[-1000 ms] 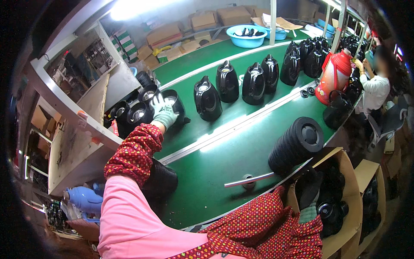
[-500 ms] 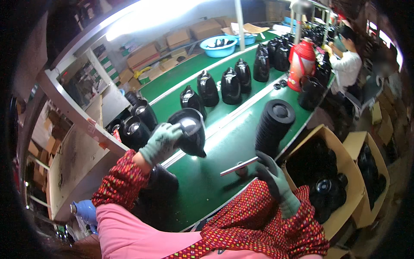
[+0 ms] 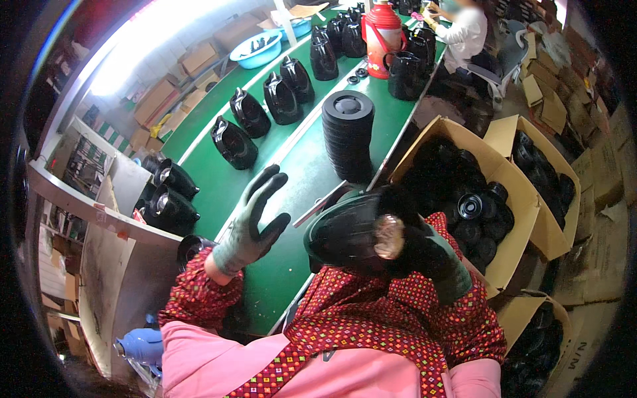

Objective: The person repeatedly picks up black plastic containers from a green workbench, inserts a small black circular part into the opening, and places the assembled unit back on the bench. The process is repeated for multiple units in a consistent sequence.

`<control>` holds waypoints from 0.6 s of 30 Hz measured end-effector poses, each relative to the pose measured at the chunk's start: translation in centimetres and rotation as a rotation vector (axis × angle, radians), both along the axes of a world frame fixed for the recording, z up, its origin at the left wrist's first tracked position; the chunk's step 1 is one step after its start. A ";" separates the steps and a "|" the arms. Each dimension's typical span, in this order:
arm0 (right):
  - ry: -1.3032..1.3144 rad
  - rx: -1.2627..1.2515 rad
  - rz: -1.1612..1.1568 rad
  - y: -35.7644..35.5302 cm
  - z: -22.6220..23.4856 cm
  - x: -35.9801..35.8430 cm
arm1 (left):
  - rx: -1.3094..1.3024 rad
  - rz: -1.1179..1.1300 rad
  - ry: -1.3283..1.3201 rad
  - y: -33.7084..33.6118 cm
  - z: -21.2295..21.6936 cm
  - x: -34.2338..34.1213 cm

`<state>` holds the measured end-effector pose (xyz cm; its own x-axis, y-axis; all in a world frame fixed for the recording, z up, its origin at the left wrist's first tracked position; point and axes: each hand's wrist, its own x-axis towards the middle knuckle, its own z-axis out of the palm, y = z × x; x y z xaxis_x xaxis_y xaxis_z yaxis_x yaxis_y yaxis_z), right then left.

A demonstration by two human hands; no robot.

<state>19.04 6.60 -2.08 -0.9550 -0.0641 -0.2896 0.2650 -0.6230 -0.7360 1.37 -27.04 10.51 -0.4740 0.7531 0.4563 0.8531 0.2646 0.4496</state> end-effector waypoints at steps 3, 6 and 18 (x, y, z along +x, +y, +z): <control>-0.007 -0.032 0.027 -0.5 2.5 1.2 | 0.218 -0.086 -0.804 -0.6 -9.8 -0.2; -0.029 -0.047 0.034 -1.3 2.6 1.2 | 0.424 -0.422 -1.032 3.0 -13.8 1.1; 0.470 1.114 -0.064 -3.6 9.4 -11.9 | 0.636 -0.221 -1.320 2.6 -20.4 0.8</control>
<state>7.09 2.96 7.32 -0.9742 0.0504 0.2199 -0.1804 0.4113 -0.8935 2.18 -24.47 -9.87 -0.7038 0.7069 0.0700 -0.2590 -0.3471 0.9014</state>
